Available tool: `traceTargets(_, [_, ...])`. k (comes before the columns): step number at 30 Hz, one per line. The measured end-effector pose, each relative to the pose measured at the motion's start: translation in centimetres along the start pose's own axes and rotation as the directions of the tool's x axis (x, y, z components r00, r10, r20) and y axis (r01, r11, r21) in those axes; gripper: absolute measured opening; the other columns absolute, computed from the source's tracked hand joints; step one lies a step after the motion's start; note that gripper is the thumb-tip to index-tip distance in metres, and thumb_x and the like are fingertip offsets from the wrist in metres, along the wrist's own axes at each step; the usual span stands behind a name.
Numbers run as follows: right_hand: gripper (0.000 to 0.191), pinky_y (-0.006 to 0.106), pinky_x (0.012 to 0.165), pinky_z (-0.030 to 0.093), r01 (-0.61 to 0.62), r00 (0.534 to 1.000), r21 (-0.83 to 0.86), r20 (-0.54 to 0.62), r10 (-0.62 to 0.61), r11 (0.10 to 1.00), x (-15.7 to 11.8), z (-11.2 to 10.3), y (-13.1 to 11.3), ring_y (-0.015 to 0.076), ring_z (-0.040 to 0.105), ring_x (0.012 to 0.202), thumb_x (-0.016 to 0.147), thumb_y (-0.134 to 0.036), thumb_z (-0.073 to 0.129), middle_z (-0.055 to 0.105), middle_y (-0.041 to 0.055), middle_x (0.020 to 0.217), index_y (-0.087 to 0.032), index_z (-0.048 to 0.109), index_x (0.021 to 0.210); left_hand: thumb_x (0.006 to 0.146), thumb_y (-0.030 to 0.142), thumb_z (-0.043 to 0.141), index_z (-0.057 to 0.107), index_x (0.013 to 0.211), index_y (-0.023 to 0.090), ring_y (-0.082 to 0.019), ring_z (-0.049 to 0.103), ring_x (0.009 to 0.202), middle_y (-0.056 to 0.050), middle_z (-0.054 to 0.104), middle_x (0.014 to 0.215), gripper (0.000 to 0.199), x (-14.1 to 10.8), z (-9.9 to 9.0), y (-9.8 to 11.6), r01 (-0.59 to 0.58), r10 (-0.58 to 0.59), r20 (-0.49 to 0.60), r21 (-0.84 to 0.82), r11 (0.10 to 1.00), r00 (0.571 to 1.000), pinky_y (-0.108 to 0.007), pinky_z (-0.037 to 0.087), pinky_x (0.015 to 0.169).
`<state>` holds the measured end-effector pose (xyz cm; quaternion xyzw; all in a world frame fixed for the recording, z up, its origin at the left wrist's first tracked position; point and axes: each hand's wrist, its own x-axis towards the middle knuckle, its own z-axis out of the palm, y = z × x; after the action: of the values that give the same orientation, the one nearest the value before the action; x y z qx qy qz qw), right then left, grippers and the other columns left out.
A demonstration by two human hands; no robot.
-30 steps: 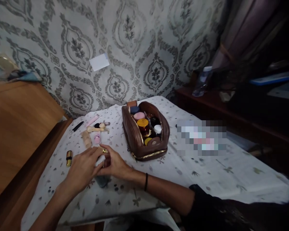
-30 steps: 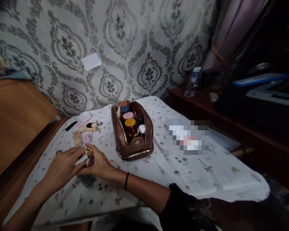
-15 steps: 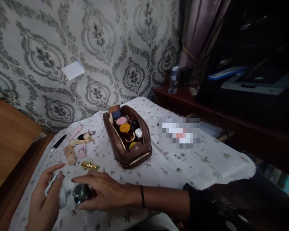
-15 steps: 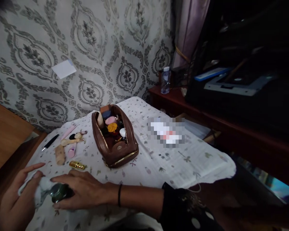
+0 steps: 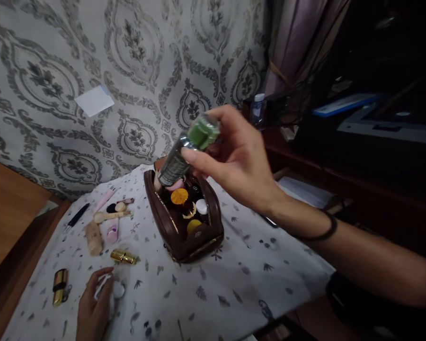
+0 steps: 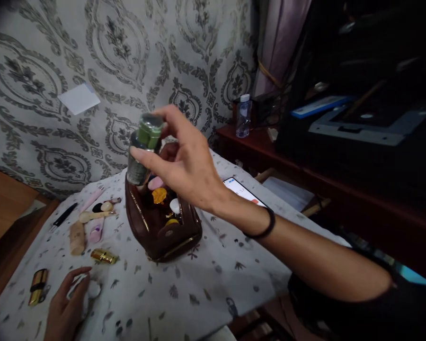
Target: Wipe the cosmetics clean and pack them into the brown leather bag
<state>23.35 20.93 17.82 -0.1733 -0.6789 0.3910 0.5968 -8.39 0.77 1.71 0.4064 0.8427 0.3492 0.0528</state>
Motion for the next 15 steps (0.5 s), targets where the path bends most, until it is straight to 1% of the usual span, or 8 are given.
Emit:
traceTargets(2, [0.041,0.018,0.061,0.050,0.009,0.996,-0.055,0.089,-0.004,0.998,1.3,0.7,1.8,0.0098,0.064,0.081,0.085,-0.043,0.069,0.057,-0.0015,0.102,-0.023,0.051,0.115,0.073,0.064,0.057,0.066,0.095,0.020,-0.028,0.067,0.091,-0.006,0.072,0.092,0.050,0.3,-0.1,-0.2,0.040,-0.040,0.031,-0.029,0.999,0.999,-0.035,0.054,0.075])
traceTargets(4, [0.040,0.022,0.065,0.052,0.026,0.984,-0.129,0.178,-0.002,0.991,2.3,1.6,3.4,0.0127,0.063,0.083,0.085,-0.041,0.070,0.057,0.0001,0.099,-0.021,0.051,0.114,0.072,0.063,0.058,0.066,0.097,0.019,-0.030,0.065,0.098,-0.008,0.072,0.099,0.051,0.4,-0.3,-0.4,0.070,-0.067,0.057,-0.051,0.996,0.996,-0.036,0.053,0.079])
traceTargets(7, [0.035,0.028,0.074,0.051,0.071,0.967,-0.251,0.255,-0.005,0.965,3.4,2.8,4.8,0.0147,0.060,0.085,0.087,-0.037,0.067,0.055,-0.0003,0.093,-0.018,0.050,0.112,0.072,0.061,0.061,0.066,0.100,0.019,-0.030,0.064,0.103,-0.008,0.071,0.102,0.050,0.5,-0.4,-0.7,0.105,-0.100,0.083,-0.051,0.993,0.991,-0.035,0.053,0.079])
traceTargets(11, [0.033,0.034,0.083,0.046,0.124,0.963,-0.363,0.270,-0.023,0.924,4.7,2.8,5.5,0.0162,0.056,0.088,0.089,-0.038,0.063,0.053,-0.0008,0.090,-0.017,0.050,0.111,0.072,0.060,0.063,0.067,0.100,0.020,-0.028,0.067,0.093,-0.005,0.072,0.094,0.049,0.4,-0.3,-0.9,0.126,-0.122,0.089,-0.041,0.991,0.989,-0.032,0.053,0.072])
traceTargets(15, [0.033,0.034,0.082,0.043,0.106,0.970,-0.440,0.241,0.004,0.892,5.2,2.4,5.7,0.0168,0.054,0.085,0.088,-0.038,0.062,0.054,0.0000,0.090,-0.017,0.049,0.110,0.074,0.059,0.061,0.066,0.099,0.022,-0.026,0.067,0.083,-0.003,0.071,0.085,0.045,0.2,-0.1,-0.6,0.136,-0.132,0.071,-0.043,0.990,0.989,-0.031,0.053,0.067])
